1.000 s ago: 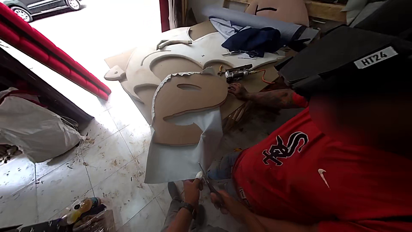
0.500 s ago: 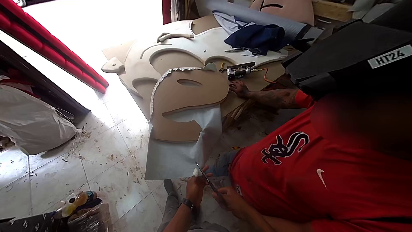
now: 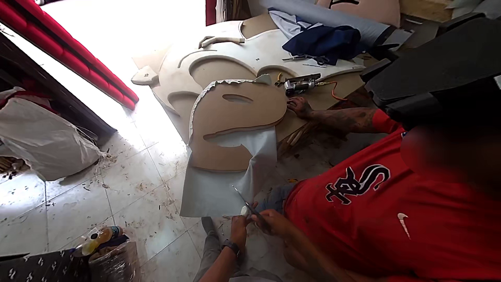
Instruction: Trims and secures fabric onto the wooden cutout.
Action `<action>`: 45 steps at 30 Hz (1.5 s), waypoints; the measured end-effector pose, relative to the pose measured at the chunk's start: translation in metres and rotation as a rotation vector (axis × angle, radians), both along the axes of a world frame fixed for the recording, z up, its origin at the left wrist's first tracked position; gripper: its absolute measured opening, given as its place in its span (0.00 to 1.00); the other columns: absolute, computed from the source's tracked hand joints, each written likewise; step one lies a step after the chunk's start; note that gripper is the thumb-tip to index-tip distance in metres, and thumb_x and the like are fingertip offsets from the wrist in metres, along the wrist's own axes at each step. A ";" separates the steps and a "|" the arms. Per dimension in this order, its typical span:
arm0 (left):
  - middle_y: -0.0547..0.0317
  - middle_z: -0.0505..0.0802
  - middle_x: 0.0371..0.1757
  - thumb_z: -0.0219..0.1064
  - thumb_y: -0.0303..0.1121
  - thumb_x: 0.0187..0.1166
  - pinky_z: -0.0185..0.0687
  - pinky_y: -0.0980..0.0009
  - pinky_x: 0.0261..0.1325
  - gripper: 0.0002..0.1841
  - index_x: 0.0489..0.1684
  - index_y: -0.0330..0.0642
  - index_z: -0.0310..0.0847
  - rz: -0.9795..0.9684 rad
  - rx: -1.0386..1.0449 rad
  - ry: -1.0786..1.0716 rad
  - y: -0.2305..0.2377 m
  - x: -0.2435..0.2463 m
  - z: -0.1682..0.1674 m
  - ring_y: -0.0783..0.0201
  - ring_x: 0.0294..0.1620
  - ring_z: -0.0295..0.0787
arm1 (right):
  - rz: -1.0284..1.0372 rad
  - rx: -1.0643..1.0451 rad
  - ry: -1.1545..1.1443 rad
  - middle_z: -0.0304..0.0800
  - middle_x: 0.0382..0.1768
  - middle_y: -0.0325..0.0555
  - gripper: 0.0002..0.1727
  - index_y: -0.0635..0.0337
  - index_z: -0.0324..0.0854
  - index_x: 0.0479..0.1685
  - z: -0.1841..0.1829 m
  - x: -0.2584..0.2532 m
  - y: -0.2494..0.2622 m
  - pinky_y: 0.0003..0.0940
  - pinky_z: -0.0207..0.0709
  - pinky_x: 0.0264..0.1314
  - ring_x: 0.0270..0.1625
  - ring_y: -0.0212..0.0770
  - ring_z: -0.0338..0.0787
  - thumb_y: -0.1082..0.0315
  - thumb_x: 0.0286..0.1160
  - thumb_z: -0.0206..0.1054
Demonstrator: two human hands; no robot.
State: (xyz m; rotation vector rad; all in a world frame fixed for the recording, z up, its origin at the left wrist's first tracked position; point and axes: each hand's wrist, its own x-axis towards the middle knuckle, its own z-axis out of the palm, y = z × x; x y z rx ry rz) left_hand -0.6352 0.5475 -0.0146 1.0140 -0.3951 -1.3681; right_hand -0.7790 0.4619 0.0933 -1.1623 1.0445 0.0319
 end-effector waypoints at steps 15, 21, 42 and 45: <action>0.47 0.97 0.50 0.47 0.33 0.87 0.82 0.58 0.72 0.22 0.45 0.30 0.90 -0.217 0.147 -0.392 0.003 0.027 -0.032 0.60 0.61 0.92 | -0.025 0.060 -0.095 0.79 0.19 0.39 0.29 0.55 0.85 0.28 -0.029 0.030 -0.029 0.25 0.62 0.17 0.16 0.31 0.71 0.36 0.73 0.71; 0.47 0.97 0.53 0.47 0.38 0.87 0.80 0.54 0.72 0.24 0.46 0.32 0.91 -0.342 0.255 -0.494 0.011 0.037 -0.024 0.59 0.63 0.91 | -0.008 0.064 -0.075 0.81 0.20 0.41 0.28 0.57 0.86 0.28 -0.031 0.037 -0.042 0.26 0.62 0.17 0.16 0.32 0.73 0.38 0.75 0.70; 0.42 0.93 0.64 0.35 0.33 0.92 0.84 0.49 0.74 0.27 0.67 0.29 0.82 -0.570 0.036 -0.189 0.027 0.085 0.023 0.47 0.69 0.89 | -0.134 0.101 -0.135 0.79 0.17 0.41 0.30 0.57 0.83 0.24 -0.057 0.065 -0.032 0.27 0.64 0.17 0.15 0.32 0.72 0.36 0.74 0.70; 0.40 0.92 0.65 0.35 0.33 0.92 0.83 0.48 0.74 0.27 0.68 0.27 0.80 -0.581 0.004 -0.163 0.026 0.088 0.030 0.46 0.70 0.89 | -0.151 0.107 -0.142 0.79 0.17 0.41 0.30 0.57 0.82 0.23 -0.060 0.066 -0.030 0.27 0.64 0.17 0.15 0.33 0.72 0.36 0.73 0.72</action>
